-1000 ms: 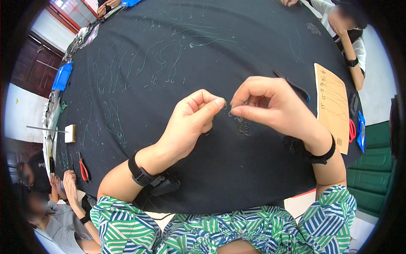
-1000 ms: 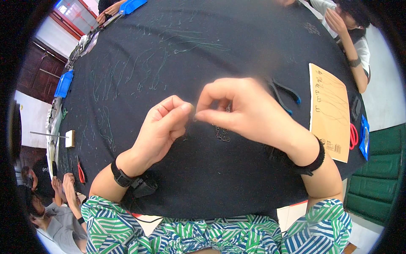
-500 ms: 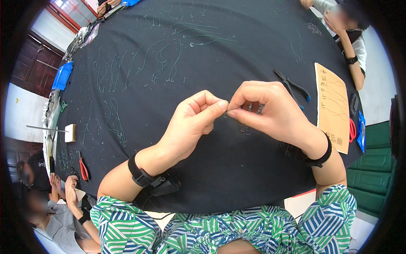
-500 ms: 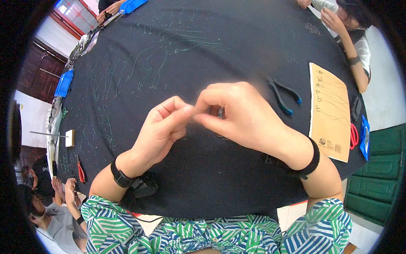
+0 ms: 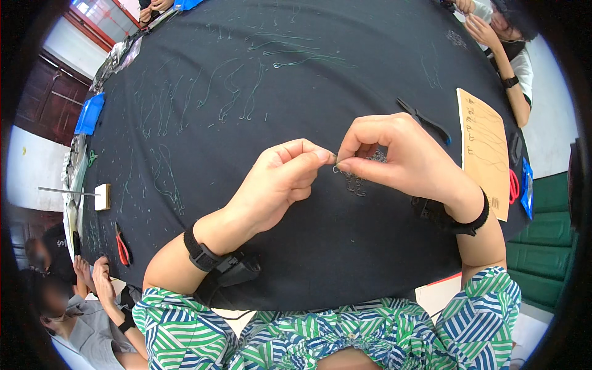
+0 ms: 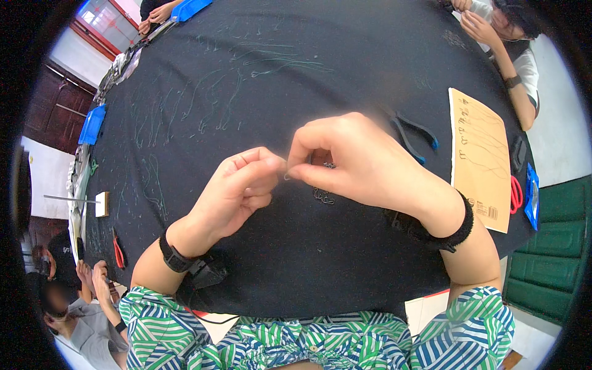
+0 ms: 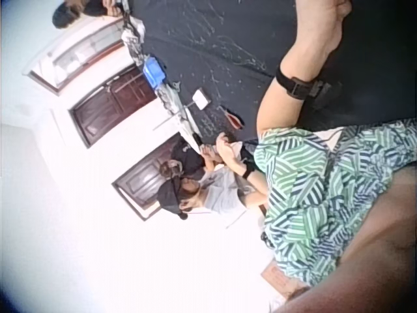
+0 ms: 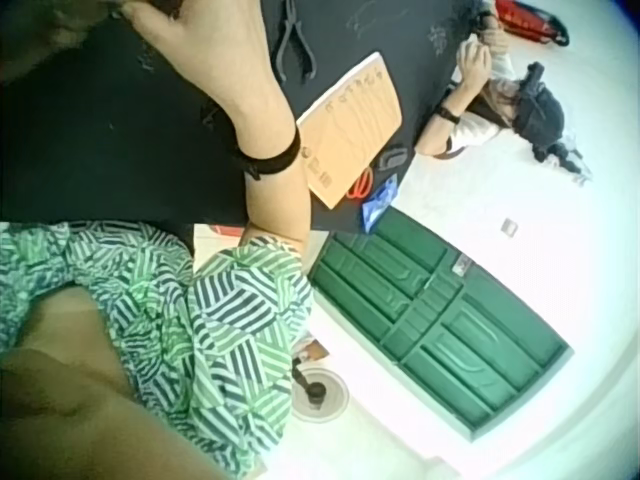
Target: The person threads thin green line through a series of small metal clips and hooks by hand on a black table. The person uses pliers to secure the small metal components to the line.
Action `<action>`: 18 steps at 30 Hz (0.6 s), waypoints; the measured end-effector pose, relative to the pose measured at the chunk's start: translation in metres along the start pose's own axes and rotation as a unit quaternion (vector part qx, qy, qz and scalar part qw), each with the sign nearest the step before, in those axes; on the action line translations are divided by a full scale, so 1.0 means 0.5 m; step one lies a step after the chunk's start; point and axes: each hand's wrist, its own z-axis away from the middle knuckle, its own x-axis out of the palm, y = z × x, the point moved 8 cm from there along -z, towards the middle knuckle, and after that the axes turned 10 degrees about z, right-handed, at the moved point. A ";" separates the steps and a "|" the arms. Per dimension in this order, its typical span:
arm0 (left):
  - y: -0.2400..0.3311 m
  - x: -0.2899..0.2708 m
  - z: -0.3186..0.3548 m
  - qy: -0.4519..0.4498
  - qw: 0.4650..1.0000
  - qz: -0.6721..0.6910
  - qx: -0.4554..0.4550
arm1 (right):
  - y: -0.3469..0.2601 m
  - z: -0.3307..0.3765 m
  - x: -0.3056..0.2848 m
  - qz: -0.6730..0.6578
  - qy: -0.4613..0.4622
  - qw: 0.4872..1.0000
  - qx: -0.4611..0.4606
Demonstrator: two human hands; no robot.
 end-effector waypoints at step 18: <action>-0.004 -0.002 0.000 0.010 1.000 -0.020 0.009 | -0.026 0.006 0.005 0.118 0.106 0.987 -0.026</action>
